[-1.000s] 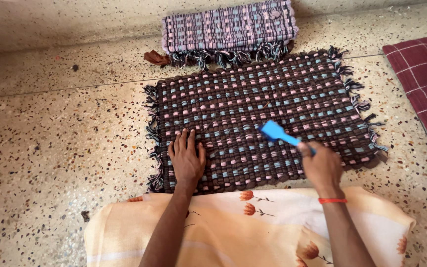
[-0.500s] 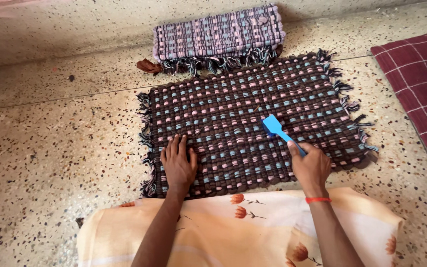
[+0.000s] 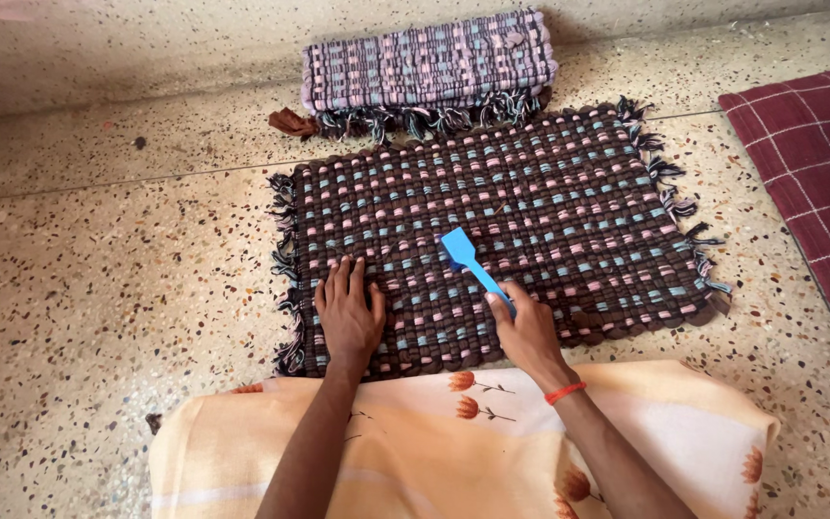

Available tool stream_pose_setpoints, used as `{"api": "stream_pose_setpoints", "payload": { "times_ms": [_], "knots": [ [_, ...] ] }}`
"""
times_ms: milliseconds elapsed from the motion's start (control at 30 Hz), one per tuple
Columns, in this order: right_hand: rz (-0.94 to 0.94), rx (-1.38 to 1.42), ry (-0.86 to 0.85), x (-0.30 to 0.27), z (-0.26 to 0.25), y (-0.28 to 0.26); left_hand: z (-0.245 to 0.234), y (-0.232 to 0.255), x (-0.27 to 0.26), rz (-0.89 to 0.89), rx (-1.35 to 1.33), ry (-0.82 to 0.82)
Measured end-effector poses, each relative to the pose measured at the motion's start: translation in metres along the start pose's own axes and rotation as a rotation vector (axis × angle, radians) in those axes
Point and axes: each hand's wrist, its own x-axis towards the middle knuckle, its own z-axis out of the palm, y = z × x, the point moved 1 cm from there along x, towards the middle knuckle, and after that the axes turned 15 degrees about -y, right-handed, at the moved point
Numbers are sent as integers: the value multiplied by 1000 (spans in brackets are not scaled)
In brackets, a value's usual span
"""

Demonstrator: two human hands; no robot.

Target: The person sits on the floor and uses a blue plastic brush to scrub a woven mat. They repeatedly stroke the brush across the mat's surface, moving from one side to the other in a systematic manner.

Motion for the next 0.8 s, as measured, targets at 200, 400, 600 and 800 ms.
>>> {"api": "stream_pose_setpoints", "payload": {
  "times_ms": [200, 400, 600, 800],
  "knots": [
    [-194, 114, -255, -3, 40, -1, -2, 0, 1, -11, 2, -20],
    [15, 27, -185, 2, 31, -7, 3, -1, 3, -30, 17, -52],
    [-85, 96, -137, -2, 21, -1, 4, -3, 3, -35, 16, -55],
    [173, -219, -380, -14, -8, 16, 4, -3, 2, -12, -4, -28]
  ]
}}
